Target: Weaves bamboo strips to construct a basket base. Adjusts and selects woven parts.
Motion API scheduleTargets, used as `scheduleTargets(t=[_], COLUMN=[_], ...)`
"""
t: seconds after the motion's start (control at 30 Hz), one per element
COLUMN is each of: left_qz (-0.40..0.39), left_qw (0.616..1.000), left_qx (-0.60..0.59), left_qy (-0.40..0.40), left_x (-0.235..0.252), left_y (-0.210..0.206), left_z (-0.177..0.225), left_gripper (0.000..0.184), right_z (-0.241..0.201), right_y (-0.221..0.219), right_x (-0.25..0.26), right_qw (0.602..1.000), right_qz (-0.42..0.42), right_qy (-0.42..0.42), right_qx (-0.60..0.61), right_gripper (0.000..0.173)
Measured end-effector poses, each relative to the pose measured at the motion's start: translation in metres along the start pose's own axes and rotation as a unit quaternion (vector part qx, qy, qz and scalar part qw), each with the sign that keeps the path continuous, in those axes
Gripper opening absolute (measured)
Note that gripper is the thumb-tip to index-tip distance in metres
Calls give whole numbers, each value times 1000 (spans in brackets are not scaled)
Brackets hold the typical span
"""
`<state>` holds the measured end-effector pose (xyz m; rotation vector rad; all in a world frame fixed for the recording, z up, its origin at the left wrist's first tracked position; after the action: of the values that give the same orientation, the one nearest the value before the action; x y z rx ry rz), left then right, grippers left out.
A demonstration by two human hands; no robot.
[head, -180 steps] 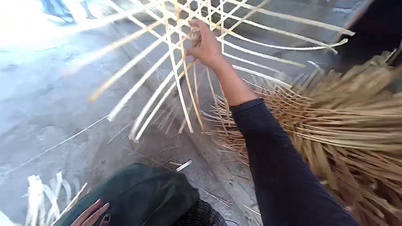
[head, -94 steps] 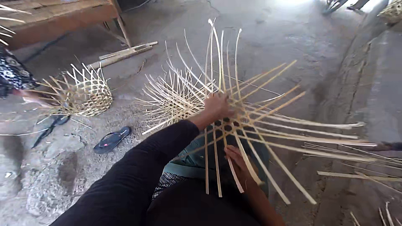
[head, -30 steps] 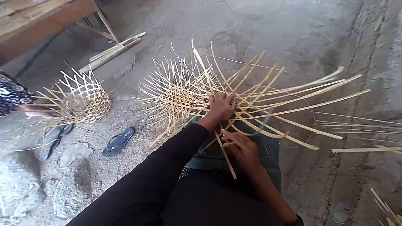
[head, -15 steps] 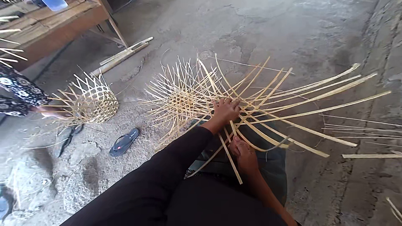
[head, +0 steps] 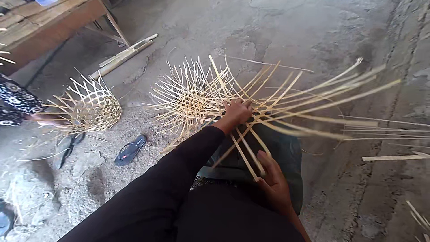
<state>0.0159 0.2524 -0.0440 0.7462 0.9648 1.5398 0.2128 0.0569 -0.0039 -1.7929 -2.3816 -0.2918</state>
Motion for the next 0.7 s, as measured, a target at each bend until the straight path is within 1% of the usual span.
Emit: scheduleTargets(t=[0.03,0.07,0.1,0.13,0.2,0.27,0.3,0.33,0.37,0.43,0.47,0.5,0.57,0.6,0.63,0.7], left_qz=[-9,-16,-17,-13,0,7,13,19,22,26,29,27,13,5,2,3], left_qw=[1000,1000,1000,1000,1000,1000,1000,1000,1000,999,999,999,999,1000,1000,1000], left_qx=[-1,-1,2,7,12,14,13,14,13,5,-1,-4,-7,-6,-4,2], left_qy=[5,8,9,8,7,8,8,9,12,19,21,22,29,30,29,23], left_x=[-1,-2,-1,-1,-2,-5,-6,-6,-7,-7,-6,-5,-4,-3,-2,0], left_y=[-2,-3,-2,-2,-2,2,3,5,6,9,10,10,7,4,2,0], left_z=[-2,-2,-2,-1,0,1,1,-1,-2,-5,-6,-7,-9,-9,-8,-5], left_gripper=[49,50,50,50,50,50,50,51,51,51,51,51,50,50,50,50], right_z=[4,4,0,-10,-36,-54,-58,-59,-56,-44,-40,-36,-30,-26,-25,-33], right_y=[-1,-3,-8,-16,-31,-38,-38,-35,-29,-19,-16,-14,-12,-13,-17,-29], right_x=[-6,-8,-6,-3,10,25,32,36,38,37,33,28,19,16,16,19], right_qw=[1000,998,995,989,974,963,961,963,969,979,981,977,951,941,936,947], right_qz=[-1,-9,-20,-33,-39,-14,9,42,67,86,80,62,11,-22,-50,-72], right_qy=[-15,-11,19,67,167,232,239,231,204,130,100,76,33,14,14,86], right_qx=[-22,-59,-100,-124,-145,-137,-136,-135,-126,-130,-145,-189,-306,-339,-348,-301], right_gripper=[83,80,72,64,50,34,31,33,40,54,58,60,59,55,52,53])
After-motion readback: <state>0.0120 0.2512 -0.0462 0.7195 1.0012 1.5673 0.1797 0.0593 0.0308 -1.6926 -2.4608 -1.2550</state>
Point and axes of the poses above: each hand's wrist, its own x-axis towards the middle knuckle, its own y-axis out of the back of the hand, z = x × y, the point moved 10 cm from there along x, towards the middle knuckle, and after that the axes turned 12 degrees about z, right-handed, at the moved point
